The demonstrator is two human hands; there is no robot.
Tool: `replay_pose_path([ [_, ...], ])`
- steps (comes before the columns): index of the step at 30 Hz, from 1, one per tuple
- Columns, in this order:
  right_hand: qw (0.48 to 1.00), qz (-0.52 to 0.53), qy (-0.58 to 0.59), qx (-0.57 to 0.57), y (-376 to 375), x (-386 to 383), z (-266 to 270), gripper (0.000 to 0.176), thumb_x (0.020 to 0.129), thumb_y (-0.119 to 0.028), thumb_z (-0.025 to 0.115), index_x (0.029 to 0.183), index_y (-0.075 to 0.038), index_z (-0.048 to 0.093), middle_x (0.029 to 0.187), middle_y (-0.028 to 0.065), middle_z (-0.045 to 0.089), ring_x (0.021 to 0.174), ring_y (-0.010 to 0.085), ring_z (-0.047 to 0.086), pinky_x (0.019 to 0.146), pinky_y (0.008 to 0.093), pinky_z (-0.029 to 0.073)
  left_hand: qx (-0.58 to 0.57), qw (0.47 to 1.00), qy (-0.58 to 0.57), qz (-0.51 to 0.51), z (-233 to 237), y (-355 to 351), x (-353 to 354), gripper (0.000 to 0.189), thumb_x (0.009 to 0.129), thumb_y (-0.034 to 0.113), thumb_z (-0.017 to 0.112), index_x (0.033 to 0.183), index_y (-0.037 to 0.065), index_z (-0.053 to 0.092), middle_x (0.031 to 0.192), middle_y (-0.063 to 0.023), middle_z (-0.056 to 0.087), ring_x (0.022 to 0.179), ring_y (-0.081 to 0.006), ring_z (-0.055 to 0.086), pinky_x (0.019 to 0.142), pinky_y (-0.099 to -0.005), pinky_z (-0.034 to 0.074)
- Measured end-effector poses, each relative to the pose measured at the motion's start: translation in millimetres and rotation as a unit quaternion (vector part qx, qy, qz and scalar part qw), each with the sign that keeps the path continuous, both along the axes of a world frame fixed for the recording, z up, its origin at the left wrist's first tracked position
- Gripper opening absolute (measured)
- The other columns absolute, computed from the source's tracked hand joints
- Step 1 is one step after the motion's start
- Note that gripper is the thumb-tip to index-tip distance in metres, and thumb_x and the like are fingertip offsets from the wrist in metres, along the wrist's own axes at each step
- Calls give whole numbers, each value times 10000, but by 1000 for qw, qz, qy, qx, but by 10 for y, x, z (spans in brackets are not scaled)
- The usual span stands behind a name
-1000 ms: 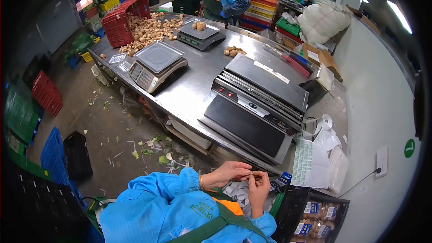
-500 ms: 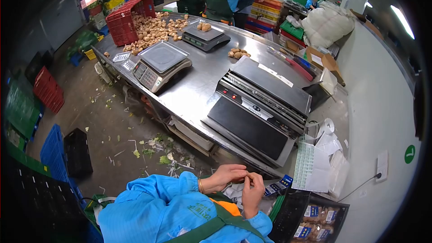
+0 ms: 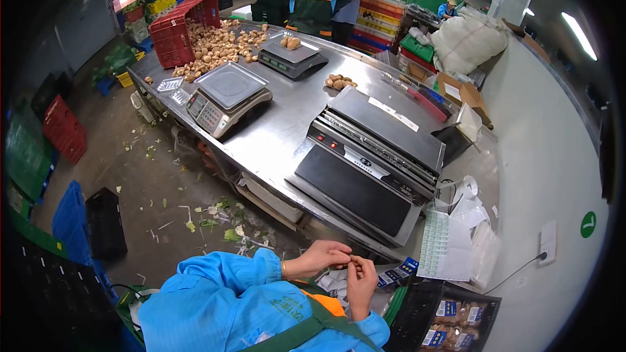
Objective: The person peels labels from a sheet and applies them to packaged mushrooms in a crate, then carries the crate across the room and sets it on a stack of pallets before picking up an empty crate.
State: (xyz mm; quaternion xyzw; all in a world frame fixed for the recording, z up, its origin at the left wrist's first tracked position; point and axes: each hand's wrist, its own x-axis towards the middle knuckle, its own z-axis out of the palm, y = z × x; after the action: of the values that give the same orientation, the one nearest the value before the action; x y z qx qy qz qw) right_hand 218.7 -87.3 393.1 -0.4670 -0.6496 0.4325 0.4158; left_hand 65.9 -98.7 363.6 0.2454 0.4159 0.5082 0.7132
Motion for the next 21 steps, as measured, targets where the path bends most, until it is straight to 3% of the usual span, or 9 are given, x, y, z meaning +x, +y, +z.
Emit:
replay_pose_path([
  [4,1000,16,22,-2,-2,20,-46,90,841,32,598,931,35,604,868,46,576,707,73,548,600,200,453,-34,999,-30,-18,-22,-5,-32,332,857,97,655,1147,-31,555,945,-67,656,792,-99,612,703,-218,510],
  [6,997,16,47,-63,10,50,-148,75,836,18,601,908,31,616,851,66,577,705,105,577,612,217,464,-43,998,-34,-21,-29,-8,-37,353,852,98,661,1161,-28,544,961,-64,652,797,-95,609,708,-211,510],
  [10,993,46,64,-84,27,59,-294,67,862,19,590,925,16,569,790,23,588,651,55,548,591,185,461,-82,994,-69,-20,-96,-49,-64,427,845,109,676,1207,-38,505,999,-78,631,811,-109,603,721,-217,506],
  [21,966,90,144,-192,-28,76,-227,68,856,15,599,924,13,591,797,22,603,670,64,563,600,197,481,-100,988,-97,-64,-77,-145,-136,451,806,108,719,1195,-7,522,1008,-50,621,860,-103,595,744,-213,496],
])
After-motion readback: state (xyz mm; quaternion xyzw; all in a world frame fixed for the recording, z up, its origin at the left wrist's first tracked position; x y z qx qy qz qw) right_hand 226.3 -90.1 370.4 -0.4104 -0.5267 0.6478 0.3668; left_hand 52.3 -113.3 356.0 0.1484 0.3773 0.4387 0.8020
